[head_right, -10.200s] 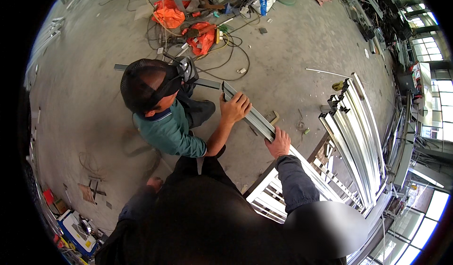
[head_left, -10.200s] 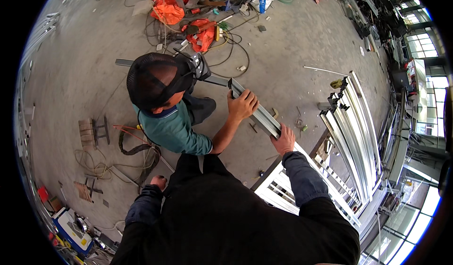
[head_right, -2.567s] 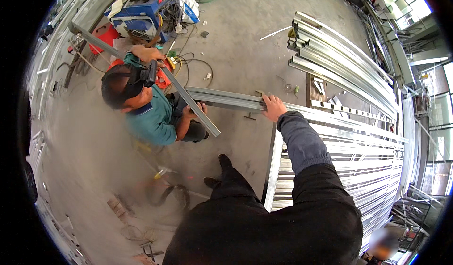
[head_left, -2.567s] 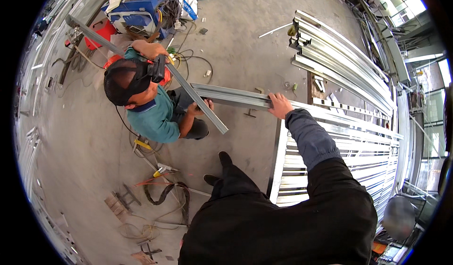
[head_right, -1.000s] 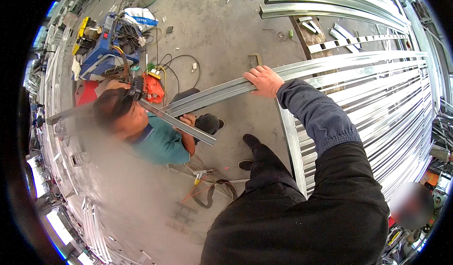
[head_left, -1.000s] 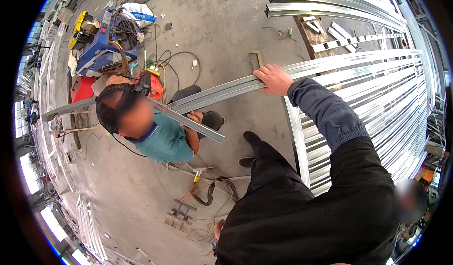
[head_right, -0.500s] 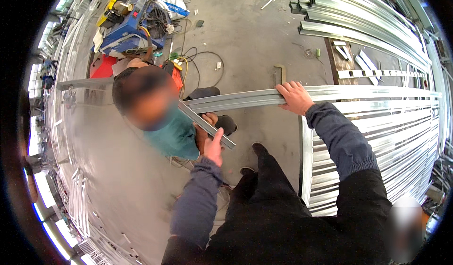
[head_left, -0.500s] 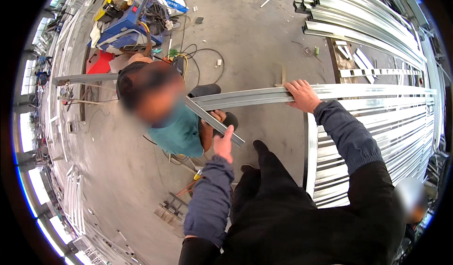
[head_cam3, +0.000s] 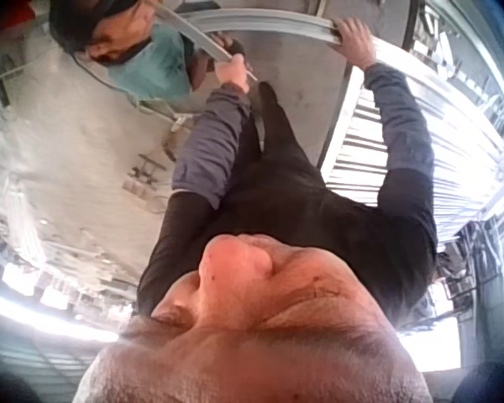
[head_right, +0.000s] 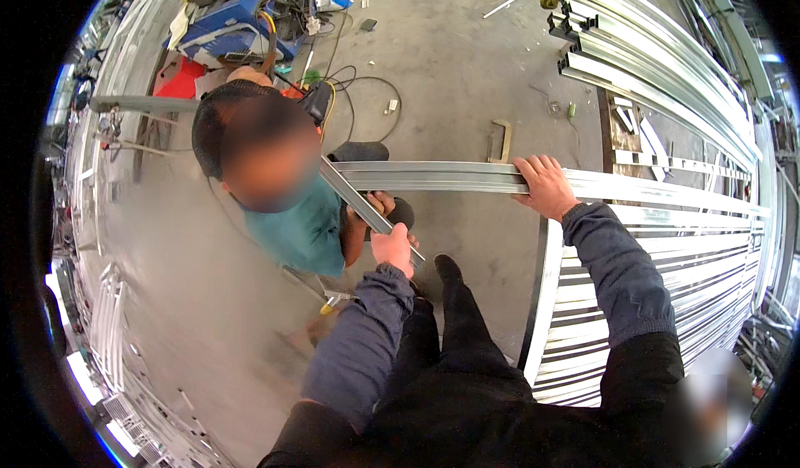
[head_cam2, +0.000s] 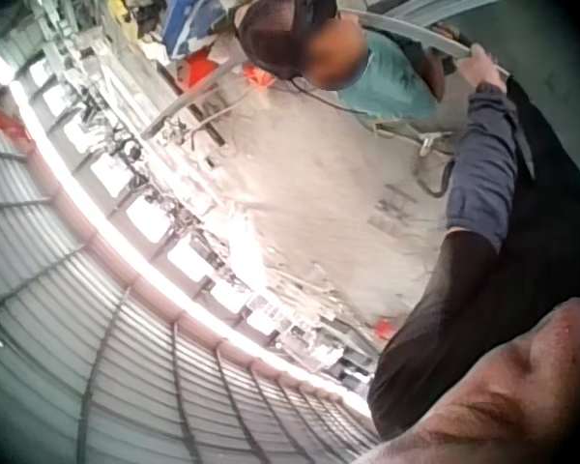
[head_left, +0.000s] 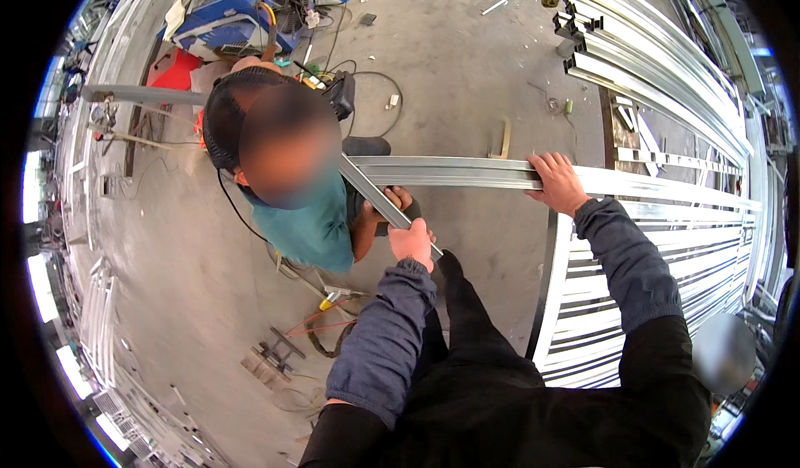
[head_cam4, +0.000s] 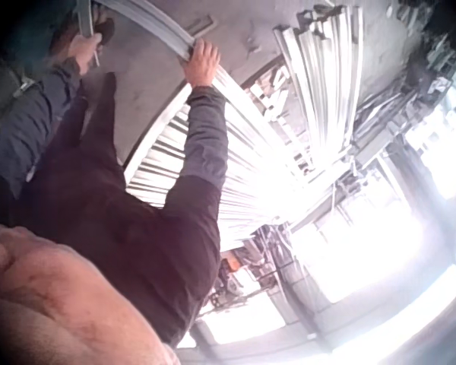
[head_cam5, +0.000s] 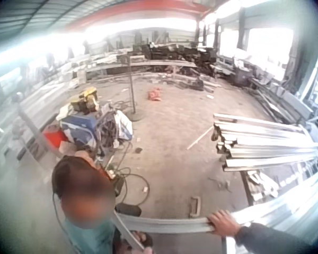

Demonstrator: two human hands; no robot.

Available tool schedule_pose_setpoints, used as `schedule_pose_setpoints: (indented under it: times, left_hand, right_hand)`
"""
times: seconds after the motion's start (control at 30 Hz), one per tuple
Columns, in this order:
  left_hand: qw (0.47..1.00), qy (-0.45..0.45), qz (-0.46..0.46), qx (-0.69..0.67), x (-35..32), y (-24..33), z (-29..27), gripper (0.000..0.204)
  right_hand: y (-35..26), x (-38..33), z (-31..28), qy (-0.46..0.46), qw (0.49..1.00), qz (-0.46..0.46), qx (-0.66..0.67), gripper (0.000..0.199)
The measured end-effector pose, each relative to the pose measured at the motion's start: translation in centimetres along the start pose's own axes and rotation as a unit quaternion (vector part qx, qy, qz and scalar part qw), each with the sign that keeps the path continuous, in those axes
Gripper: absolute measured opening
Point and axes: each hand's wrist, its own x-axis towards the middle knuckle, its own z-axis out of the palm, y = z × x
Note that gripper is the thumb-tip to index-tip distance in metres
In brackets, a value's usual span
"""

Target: The person picks up a long metal bar and aligns it with a metal frame on the floor. They then use a welding torch to weld the metal bar to the frame at multiple points. Another person is visible in the background working on a similar frame.

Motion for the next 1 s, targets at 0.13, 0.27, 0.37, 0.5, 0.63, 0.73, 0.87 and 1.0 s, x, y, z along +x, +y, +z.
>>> schedule_pose_setpoints:
  times: [0.13,0.27,0.37,0.5,0.63,0.73,0.87,1.0]
  left_hand:
    - [1.0,-0.003,-0.014,-0.015,-0.2,0.2,0.1,0.044]
    - [1.0,0.007,-0.011,-0.022,-0.6,0.6,0.5,0.052]
    - [1.0,0.002,-0.013,-0.017,-0.3,0.4,0.2,0.053]
    - [1.0,0.009,-0.008,-0.014,0.2,-0.1,0.3,0.053]
    - [1.0,0.012,0.005,-0.005,0.0,0.1,0.4,0.051]
    - [1.0,0.008,0.003,-0.005,0.2,0.0,0.3,0.049]
    - [1.0,0.006,-0.004,0.005,0.7,-0.3,0.2,0.045]
    - [1.0,-0.008,0.0,-0.013,1.1,-0.8,-0.1,0.042]
  right_hand:
    - [-0.1,-0.2,0.5,0.009,1.0,-0.005,-0.005,0.072]
    - [-0.1,-0.1,0.4,-0.004,1.0,-0.002,-0.01,0.071]
    - [-0.4,0.1,0.1,0.0,1.0,-0.007,-0.003,0.07]
    - [-0.3,0.0,0.2,0.002,1.0,-0.009,-0.001,0.07]
    - [-0.3,0.0,0.0,-0.004,1.0,-0.006,0.001,0.071]
    - [-0.2,0.0,-0.1,-0.014,1.0,0.003,-0.003,0.07]
    - [-0.3,0.2,-0.2,-0.009,1.0,-0.003,0.005,0.071]
    - [-0.2,0.1,0.0,-0.003,1.0,-0.008,0.016,0.072]
